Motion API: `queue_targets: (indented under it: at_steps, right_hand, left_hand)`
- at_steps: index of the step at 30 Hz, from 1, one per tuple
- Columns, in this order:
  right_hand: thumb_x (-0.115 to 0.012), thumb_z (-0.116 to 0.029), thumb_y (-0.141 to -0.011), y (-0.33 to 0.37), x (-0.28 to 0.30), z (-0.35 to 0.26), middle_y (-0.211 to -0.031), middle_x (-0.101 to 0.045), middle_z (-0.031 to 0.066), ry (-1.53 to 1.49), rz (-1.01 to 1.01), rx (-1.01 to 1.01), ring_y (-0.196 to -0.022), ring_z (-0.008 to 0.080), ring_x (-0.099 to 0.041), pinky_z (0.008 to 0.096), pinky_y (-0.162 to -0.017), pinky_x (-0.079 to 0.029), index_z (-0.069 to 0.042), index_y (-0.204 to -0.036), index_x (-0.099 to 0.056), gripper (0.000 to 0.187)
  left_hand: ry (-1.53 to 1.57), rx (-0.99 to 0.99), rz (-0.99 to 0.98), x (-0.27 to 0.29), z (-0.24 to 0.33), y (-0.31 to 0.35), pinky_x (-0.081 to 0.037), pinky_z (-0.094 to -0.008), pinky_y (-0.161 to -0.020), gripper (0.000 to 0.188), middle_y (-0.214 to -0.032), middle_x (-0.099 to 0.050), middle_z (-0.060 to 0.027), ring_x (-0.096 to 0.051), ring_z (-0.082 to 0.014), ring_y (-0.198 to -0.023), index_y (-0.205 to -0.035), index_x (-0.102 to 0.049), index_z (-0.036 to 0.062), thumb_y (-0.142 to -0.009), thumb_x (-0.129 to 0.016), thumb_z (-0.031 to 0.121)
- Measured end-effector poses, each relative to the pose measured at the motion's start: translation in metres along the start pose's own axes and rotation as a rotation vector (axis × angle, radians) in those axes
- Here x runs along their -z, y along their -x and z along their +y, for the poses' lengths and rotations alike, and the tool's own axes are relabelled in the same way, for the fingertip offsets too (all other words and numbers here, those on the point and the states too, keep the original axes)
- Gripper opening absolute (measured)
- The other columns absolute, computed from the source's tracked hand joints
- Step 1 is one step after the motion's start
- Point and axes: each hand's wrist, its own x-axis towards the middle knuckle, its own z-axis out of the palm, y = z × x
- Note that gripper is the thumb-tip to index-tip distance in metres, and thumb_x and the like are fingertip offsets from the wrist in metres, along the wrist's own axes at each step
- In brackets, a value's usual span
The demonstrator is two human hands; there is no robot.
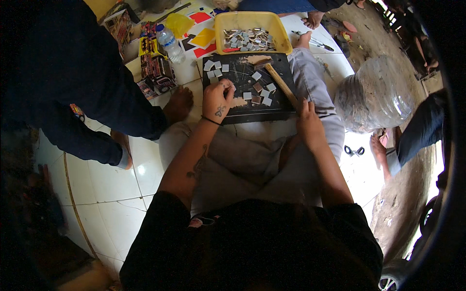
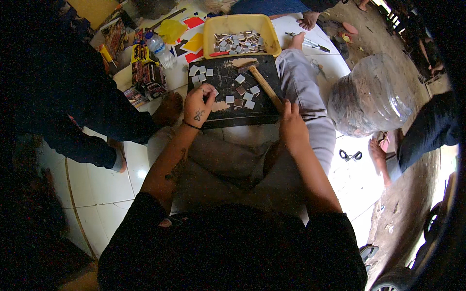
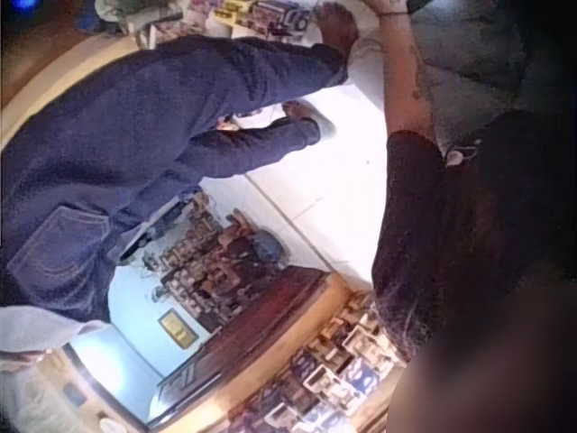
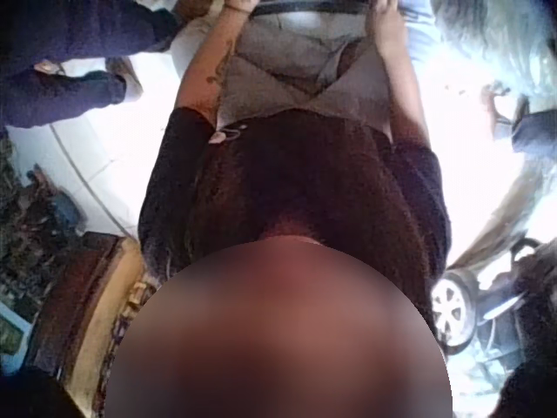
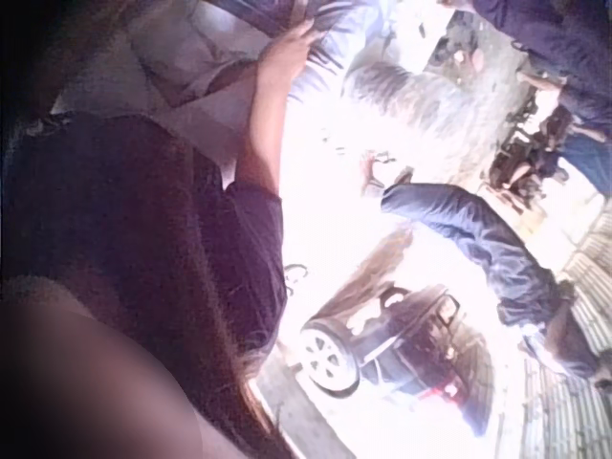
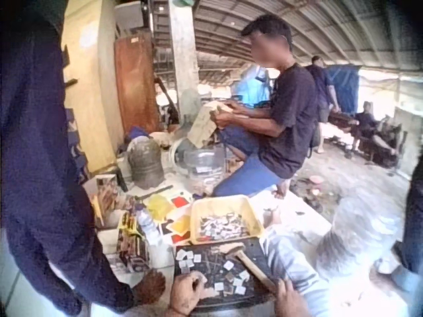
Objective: The person sits on the floor and repeatedly assembles small firecracker units by inserting a fuse into a small block and tapping it with a wooden stick. The person places the assembled units into a yellow tray. The person occasionally pauses to adjust the items on the work surface.
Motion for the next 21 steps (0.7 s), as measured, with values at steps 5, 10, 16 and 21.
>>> queue_targets:
  at_steps: [5, 10, 16, 21]
  right_hand:
    - [-0.054, -0.004, -0.088, 0.021, 0.018, -0.002, -0.114, -0.055, 0.0265, -0.399, 0.044, 0.213, -0.097, 0.0423, -0.059, 0.0431, -0.084, -0.048, 0.0, -0.129, -0.043, 0.042]
    - [-0.051, -0.005, -0.092, 0.051, 0.047, -0.028, -0.106, -0.059, 0.0247, -0.564, -0.062, 0.243, -0.098, 0.0422, -0.058, 0.0428, -0.082, -0.047, -0.003, -0.13, -0.046, 0.038]
    - [-0.051, -0.005, -0.091, 0.059, 0.06, -0.049, -0.108, -0.059, 0.025, -0.469, -0.042, 0.256, -0.096, 0.0421, -0.06, 0.0432, -0.078, -0.049, -0.006, -0.131, -0.046, 0.04]
    - [-0.051, -0.006, -0.091, 0.059, 0.061, -0.047, -0.107, -0.059, 0.0251, -0.527, 0.006, 0.308, -0.093, 0.0426, -0.06, 0.0439, -0.076, -0.05, -0.004, -0.13, -0.047, 0.039]
  left_hand:
    - [-0.172, -0.094, 0.098, -0.011, -0.001, 0.004, -0.049, -0.0409, -0.066, 0.02, -0.077, -0.062, -0.0185, -0.06, -0.0347, -0.071, -0.09, -0.067, 0.0001, -0.088, -0.061, 0.019]
    - [-0.185, -0.103, 0.085, -0.014, -0.003, 0.007, -0.049, -0.0419, -0.069, 0.017, -0.081, -0.062, -0.0185, -0.06, -0.0362, -0.077, -0.092, -0.065, -0.0002, -0.088, -0.06, 0.016]
    - [-0.181, -0.143, 0.114, -0.017, -0.005, 0.007, -0.049, -0.0416, -0.07, 0.015, -0.08, -0.061, -0.018, -0.059, -0.0367, -0.077, -0.09, -0.064, -0.0012, -0.088, -0.06, 0.013]
    - [-0.206, -0.169, 0.112, -0.018, -0.006, 0.006, -0.048, -0.0419, -0.07, 0.014, -0.08, -0.061, -0.0179, -0.058, -0.0373, -0.076, -0.088, -0.063, -0.0012, -0.087, -0.06, 0.012]
